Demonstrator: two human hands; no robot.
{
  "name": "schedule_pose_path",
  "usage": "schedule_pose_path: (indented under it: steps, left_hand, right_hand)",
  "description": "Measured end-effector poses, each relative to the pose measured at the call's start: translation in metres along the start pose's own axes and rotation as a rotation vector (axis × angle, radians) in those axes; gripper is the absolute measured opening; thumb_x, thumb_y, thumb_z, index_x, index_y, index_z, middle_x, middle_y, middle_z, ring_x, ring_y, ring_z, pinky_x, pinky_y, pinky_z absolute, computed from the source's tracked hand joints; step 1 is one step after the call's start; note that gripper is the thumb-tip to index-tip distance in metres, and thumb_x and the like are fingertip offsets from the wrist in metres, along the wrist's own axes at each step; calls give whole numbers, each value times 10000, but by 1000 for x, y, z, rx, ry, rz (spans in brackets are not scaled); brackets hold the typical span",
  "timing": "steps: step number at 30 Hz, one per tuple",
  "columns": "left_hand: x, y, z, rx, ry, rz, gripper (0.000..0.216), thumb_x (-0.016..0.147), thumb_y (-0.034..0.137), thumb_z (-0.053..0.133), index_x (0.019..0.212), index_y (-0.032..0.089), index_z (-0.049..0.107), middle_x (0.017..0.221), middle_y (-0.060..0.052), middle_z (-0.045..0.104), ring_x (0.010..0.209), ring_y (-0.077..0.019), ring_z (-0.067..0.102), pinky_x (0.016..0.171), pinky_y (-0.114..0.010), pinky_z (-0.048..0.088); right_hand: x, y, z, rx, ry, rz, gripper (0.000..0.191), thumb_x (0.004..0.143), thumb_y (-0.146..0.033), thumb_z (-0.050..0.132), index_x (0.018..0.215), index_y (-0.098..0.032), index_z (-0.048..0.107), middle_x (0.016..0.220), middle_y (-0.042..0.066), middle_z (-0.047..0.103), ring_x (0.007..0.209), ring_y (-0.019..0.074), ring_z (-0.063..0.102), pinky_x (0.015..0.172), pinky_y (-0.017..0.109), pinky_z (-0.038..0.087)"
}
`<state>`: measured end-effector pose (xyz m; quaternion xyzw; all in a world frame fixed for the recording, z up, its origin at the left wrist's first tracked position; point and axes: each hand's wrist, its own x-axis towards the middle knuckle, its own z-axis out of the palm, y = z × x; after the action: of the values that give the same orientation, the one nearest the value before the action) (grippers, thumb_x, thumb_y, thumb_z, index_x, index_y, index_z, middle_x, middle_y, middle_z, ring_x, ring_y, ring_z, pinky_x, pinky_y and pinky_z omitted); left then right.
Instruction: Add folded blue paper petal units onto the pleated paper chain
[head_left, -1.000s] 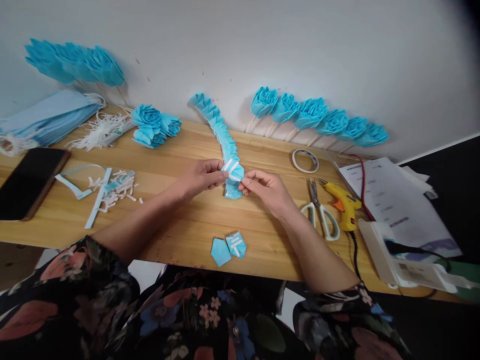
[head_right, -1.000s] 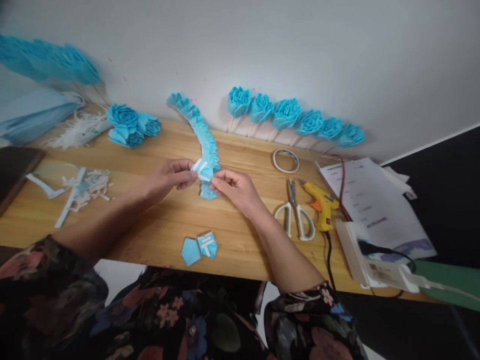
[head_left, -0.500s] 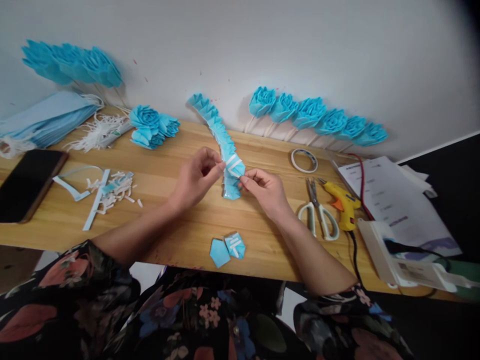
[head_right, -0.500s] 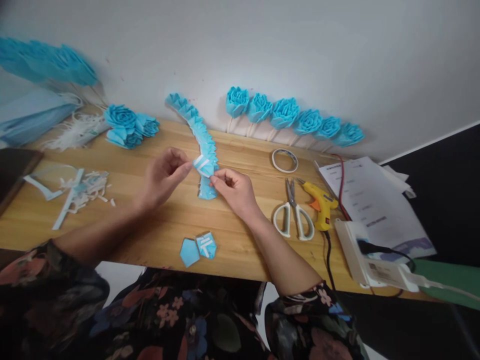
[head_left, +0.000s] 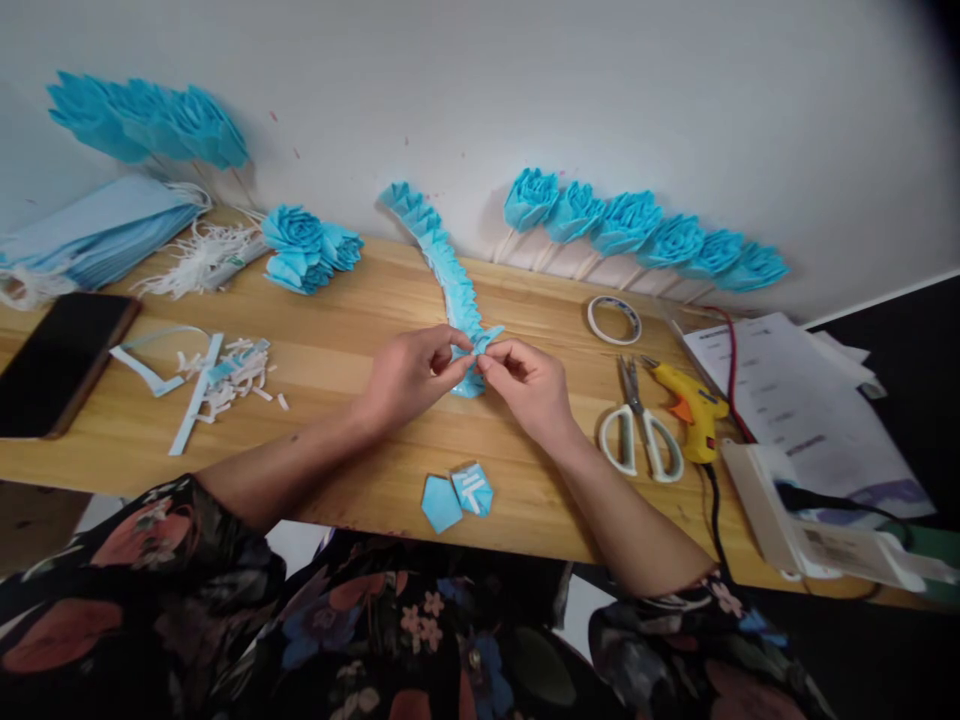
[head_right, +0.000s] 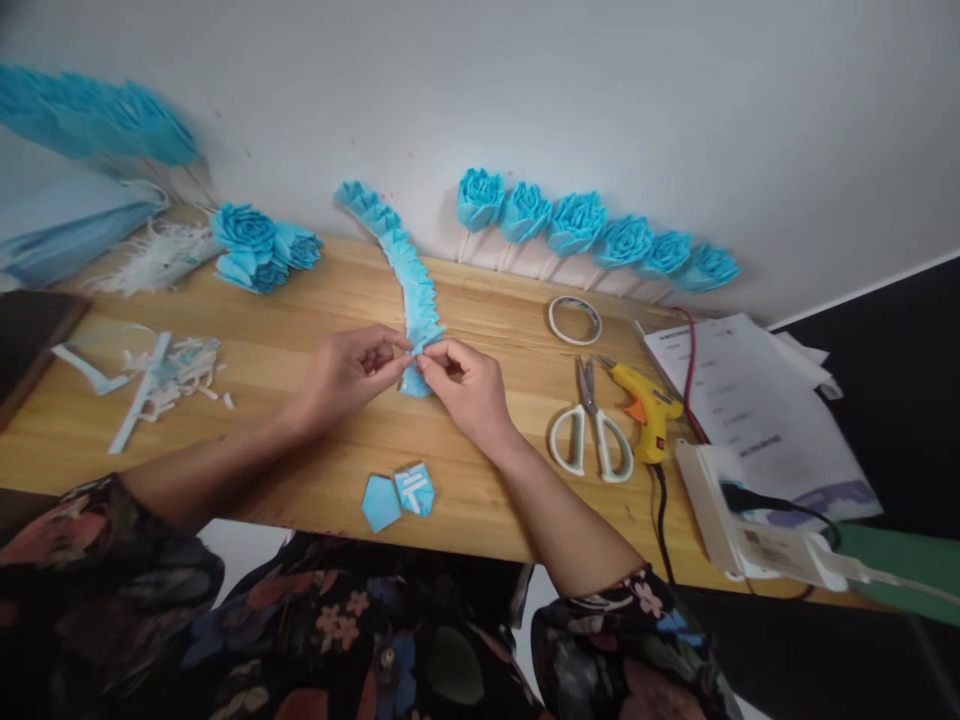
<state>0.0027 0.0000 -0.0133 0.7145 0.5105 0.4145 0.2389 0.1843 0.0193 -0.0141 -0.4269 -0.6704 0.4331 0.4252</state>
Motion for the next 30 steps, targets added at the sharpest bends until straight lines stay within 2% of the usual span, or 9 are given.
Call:
schedule_pose_path:
  steps: [9, 16, 20, 22, 25, 30]
  left_hand:
    - [0, 4, -2, -19, -6, 14, 165, 878, 238, 594, 947, 151, 716, 572, 45, 513, 508, -77, 416, 519, -214, 304]
    - [-1, 3, -1, -75, -35, -55, 219, 889, 275, 551, 911, 143, 724, 637, 2, 619, 550, -102, 481, 531, -235, 328]
    - [7, 3, -6, -106, -6, -86, 207, 871, 280, 554, 856, 143, 708, 617, 10, 601, 546, -99, 468, 525, -227, 326]
    - [12, 4, -16, -119, 50, -109, 208, 861, 290, 553, 830, 144, 697, 602, 18, 568, 540, -96, 449, 517, -221, 317]
    - [10, 5, -46, -20, 145, -151, 193, 843, 296, 558, 810, 157, 688, 622, 11, 572, 561, -107, 461, 530, -230, 333]
    - [-36, -14, -118, 446, 240, -331, 183, 832, 337, 595, 863, 206, 720, 684, 24, 636, 603, -125, 525, 592, -273, 353]
  right_hand:
    - [-1, -1, 0, -98, 18, -66, 124, 828, -277, 646, 734, -199, 664, 646, -23, 615, 605, 109, 546, 600, 240, 438]
    - [-1, -1, 1, -92, 9, -48, 126, 831, -285, 651, 738, -202, 663, 673, -13, 642, 630, 121, 569, 632, 257, 455]
    - [0, 0, -2, -29, 5, 11, 131, 826, -309, 659, 750, -202, 666, 703, -6, 671, 627, 118, 569, 616, 257, 452]
    - [2, 2, -3, 45, 11, 65, 153, 822, -338, 667, 751, -203, 665, 710, -3, 681, 622, 116, 567, 611, 256, 457]
    - [4, 4, -5, 169, 38, 129, 165, 803, -358, 691, 749, -205, 662, 705, -6, 687, 622, 114, 575, 636, 260, 482]
    - [6, 4, -3, 268, 56, 160, 173, 772, -360, 722, 735, -203, 658, 692, -11, 681, 603, 107, 569, 628, 260, 492]
